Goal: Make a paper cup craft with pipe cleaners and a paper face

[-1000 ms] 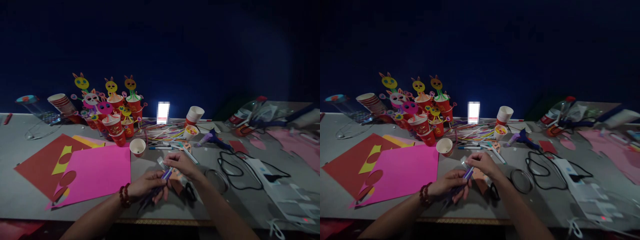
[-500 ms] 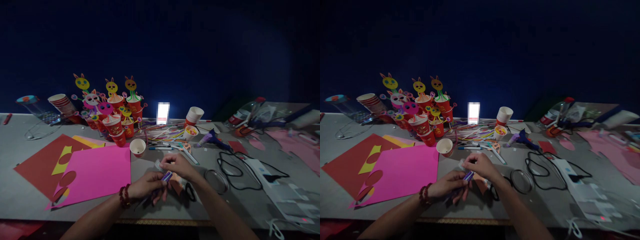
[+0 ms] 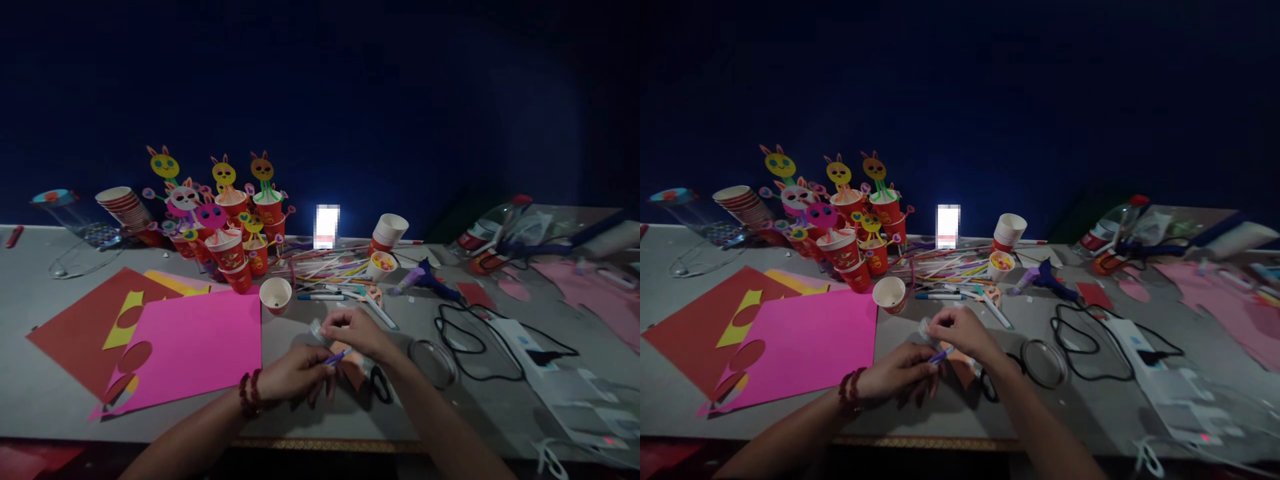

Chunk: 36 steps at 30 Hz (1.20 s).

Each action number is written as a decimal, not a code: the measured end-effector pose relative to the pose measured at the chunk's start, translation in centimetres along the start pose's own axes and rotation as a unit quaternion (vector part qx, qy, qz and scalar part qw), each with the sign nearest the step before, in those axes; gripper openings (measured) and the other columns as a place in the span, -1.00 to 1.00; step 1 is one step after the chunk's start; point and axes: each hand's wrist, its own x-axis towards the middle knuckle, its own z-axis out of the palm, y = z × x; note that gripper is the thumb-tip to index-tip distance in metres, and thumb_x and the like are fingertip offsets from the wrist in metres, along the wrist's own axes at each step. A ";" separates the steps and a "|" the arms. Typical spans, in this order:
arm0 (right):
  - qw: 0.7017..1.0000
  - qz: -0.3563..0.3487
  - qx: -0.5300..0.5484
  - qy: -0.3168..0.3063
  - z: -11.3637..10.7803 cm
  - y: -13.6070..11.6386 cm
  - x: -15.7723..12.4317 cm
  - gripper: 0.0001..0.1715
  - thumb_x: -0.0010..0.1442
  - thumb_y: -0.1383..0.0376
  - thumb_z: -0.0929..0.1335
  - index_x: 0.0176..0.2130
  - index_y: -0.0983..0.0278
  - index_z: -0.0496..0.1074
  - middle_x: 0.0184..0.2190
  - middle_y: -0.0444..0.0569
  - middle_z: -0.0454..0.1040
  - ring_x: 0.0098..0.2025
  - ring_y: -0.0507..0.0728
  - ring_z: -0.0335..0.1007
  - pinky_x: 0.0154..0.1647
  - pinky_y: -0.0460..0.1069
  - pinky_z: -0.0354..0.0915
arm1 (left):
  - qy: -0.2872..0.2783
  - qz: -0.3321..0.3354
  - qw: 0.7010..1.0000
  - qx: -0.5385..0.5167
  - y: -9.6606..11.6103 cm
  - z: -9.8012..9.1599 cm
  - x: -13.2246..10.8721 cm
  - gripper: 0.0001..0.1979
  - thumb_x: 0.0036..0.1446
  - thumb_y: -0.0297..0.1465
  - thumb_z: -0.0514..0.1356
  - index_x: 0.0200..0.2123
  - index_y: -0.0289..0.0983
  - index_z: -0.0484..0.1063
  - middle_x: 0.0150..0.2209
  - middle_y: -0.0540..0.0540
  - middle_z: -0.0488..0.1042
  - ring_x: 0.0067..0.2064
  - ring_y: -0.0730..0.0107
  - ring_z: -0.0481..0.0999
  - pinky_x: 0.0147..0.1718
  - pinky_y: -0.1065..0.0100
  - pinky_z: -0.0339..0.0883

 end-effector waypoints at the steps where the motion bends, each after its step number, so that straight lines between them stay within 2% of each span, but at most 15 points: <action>1: 1.000 -0.007 -0.010 0.003 0.0 -0.1 0.0 -0.77 0.03 0.18 0.43 -0.49 0.30 0.57 -0.49 -0.07 0.52 -0.37 0.13 0.39 -0.32 -0.03 0.23 | -0.008 -0.004 0.999 -0.032 0.0 -0.1 0.1 -0.59 0.24 -0.05 0.14 -0.23 -0.33 0.41 -0.46 -0.04 0.53 -0.69 0.63 0.32 -0.74 0.60 0.11; 7: 0.999 -0.031 -0.028 0.019 0.0 -0.7 -0.2 -0.73 0.08 0.13 0.43 -0.47 0.29 0.57 -0.50 -0.09 0.50 -0.37 0.12 0.37 -0.33 -0.04 0.21 | -0.027 -0.006 0.988 -0.155 0.3 -0.2 0.3 -0.60 0.18 -0.10 0.23 -0.23 -0.39 0.41 -0.48 -0.09 0.55 -0.71 0.63 0.32 -0.74 0.58 0.06; 14: 0.997 -0.075 -0.017 0.028 -0.1 -0.8 -0.3 -0.70 0.12 0.09 0.44 -0.45 0.27 0.57 -0.46 -0.08 0.51 -0.36 0.12 0.39 -0.27 -0.02 0.25 | -0.022 0.007 0.978 -0.209 0.1 0.0 0.6 -0.59 0.17 -0.11 0.25 -0.23 -0.41 0.42 -0.48 -0.13 0.57 -0.73 0.62 0.32 -0.76 0.57 0.06; 20: 0.994 -0.107 -0.015 0.023 0.1 -0.9 -0.3 -0.69 0.14 0.07 0.43 -0.44 0.26 0.57 -0.44 -0.08 0.51 -0.33 0.12 0.41 -0.24 -0.02 0.27 | -0.009 -0.003 0.978 -0.210 0.1 0.0 0.7 -0.60 0.14 -0.11 0.25 -0.26 -0.39 0.41 -0.44 -0.17 0.60 -0.69 0.54 0.43 -0.78 0.57 0.07; 28: 0.992 -0.123 -0.001 0.022 0.4 -1.4 -0.2 -0.72 0.15 0.12 0.42 -0.46 0.25 0.52 -0.45 -0.09 0.46 -0.31 0.13 0.38 -0.22 -0.01 0.24 | 0.026 -0.010 0.986 -0.162 0.3 0.0 0.7 -0.63 0.16 -0.11 0.20 -0.25 -0.33 0.32 -0.52 -0.08 0.56 -0.74 0.56 0.37 -0.78 0.59 0.08; 32: 0.992 -0.125 0.001 0.016 0.3 -1.4 -0.2 -0.71 0.17 0.11 0.40 -0.45 0.26 0.50 -0.43 -0.09 0.45 -0.29 0.13 0.38 -0.20 -0.01 0.25 | 0.040 -0.003 0.987 -0.156 -0.3 0.0 0.8 -0.62 0.18 -0.11 0.17 -0.15 -0.29 0.26 -0.51 -0.03 0.56 -0.75 0.56 0.37 -0.79 0.60 0.08; 36: 0.994 -0.102 0.013 0.022 0.3 -1.1 -0.1 -0.76 0.15 0.12 0.43 -0.36 0.26 0.53 -0.35 -0.07 0.49 -0.23 0.15 0.40 -0.16 0.00 0.28 | 0.031 0.004 0.984 -0.178 -0.5 -0.1 0.7 -0.63 0.21 -0.16 0.17 -0.07 -0.30 0.26 -0.50 -0.05 0.57 -0.74 0.55 0.38 -0.78 0.59 0.10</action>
